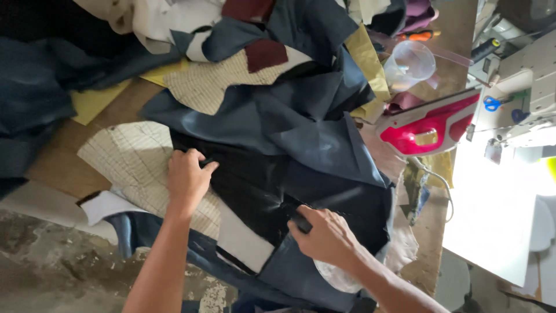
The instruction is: Ironing and pressing various fabric pieces on a cluttered workbench.
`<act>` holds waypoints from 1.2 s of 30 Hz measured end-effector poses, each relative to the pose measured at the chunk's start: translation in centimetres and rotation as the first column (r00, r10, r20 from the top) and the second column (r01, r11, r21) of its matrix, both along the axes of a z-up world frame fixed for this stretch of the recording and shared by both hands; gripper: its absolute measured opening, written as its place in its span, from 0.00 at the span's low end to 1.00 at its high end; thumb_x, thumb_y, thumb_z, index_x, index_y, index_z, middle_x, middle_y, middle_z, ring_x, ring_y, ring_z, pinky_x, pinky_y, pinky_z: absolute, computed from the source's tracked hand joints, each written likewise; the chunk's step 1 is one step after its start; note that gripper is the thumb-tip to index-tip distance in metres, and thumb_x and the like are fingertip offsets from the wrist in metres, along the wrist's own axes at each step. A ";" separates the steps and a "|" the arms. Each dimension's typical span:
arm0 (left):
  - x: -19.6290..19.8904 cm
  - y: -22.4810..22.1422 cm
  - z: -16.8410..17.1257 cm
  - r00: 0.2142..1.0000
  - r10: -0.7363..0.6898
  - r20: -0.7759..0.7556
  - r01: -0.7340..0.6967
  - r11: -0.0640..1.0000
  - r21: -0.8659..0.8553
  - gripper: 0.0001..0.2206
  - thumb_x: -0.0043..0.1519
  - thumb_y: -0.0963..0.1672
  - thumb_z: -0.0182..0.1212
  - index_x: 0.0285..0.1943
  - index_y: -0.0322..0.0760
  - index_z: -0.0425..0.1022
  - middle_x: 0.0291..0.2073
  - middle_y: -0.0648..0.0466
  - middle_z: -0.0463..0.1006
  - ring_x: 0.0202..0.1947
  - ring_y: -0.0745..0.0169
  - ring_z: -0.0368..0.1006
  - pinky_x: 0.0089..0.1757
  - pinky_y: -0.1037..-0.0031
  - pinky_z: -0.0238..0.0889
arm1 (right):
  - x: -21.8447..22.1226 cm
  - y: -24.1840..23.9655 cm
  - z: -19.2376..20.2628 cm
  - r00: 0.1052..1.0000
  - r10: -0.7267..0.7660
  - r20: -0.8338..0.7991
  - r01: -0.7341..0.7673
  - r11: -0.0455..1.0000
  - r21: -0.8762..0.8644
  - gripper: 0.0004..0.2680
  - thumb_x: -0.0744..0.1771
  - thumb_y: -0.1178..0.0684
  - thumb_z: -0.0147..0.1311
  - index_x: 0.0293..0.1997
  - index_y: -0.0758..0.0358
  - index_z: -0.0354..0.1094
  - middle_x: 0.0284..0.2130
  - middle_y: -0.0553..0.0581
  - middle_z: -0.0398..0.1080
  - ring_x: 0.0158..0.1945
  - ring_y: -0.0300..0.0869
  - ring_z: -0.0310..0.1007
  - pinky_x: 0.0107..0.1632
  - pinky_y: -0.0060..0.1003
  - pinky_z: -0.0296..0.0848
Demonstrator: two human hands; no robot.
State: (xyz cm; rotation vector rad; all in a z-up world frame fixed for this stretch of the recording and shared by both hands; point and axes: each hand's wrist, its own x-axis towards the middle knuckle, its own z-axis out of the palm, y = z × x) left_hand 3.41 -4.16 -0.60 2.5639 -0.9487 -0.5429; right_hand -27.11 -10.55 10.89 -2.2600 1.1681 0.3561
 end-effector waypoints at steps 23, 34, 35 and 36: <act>5.6 -0.3 -0.5 0.988 -0.006 -0.157 0.021 0.996 0.090 0.14 0.60 0.53 0.66 0.46 0.47 0.79 0.43 0.47 0.85 0.52 0.39 0.79 0.51 0.52 0.71 | 13.1 0.6 -1.7 0.998 0.029 0.060 -0.032 0.998 0.056 0.13 0.66 0.39 0.48 0.49 0.50 0.72 0.37 0.60 0.79 0.44 0.63 0.80 0.49 0.54 0.76; 4.3 0.8 0.9 0.917 0.063 -0.394 -0.099 0.992 -0.072 0.24 0.54 0.49 0.70 0.59 0.43 0.70 0.42 0.49 0.84 0.52 0.45 0.79 0.52 0.52 0.70 | 15.3 0.6 -2.2 0.998 0.050 0.031 -0.050 0.999 0.012 0.16 0.66 0.36 0.48 0.52 0.51 0.71 0.39 0.62 0.78 0.47 0.62 0.79 0.52 0.54 0.76; 4.3 0.3 1.1 0.911 0.073 -0.406 -0.114 0.990 -0.078 0.24 0.54 0.48 0.69 0.59 0.43 0.70 0.43 0.49 0.84 0.52 0.45 0.79 0.52 0.52 0.70 | 15.4 0.3 -2.3 0.997 0.066 0.029 -0.066 0.998 0.000 0.16 0.66 0.36 0.47 0.51 0.50 0.71 0.39 0.61 0.78 0.46 0.62 0.79 0.52 0.53 0.76; 4.7 0.1 -0.2 0.911 0.068 -0.407 -0.110 0.991 -0.081 0.24 0.54 0.48 0.69 0.59 0.43 0.70 0.43 0.49 0.84 0.52 0.45 0.79 0.52 0.52 0.70 | 15.4 0.4 -1.9 0.998 0.062 0.028 -0.062 0.998 -0.003 0.16 0.66 0.36 0.47 0.51 0.50 0.71 0.39 0.61 0.78 0.46 0.62 0.79 0.52 0.53 0.76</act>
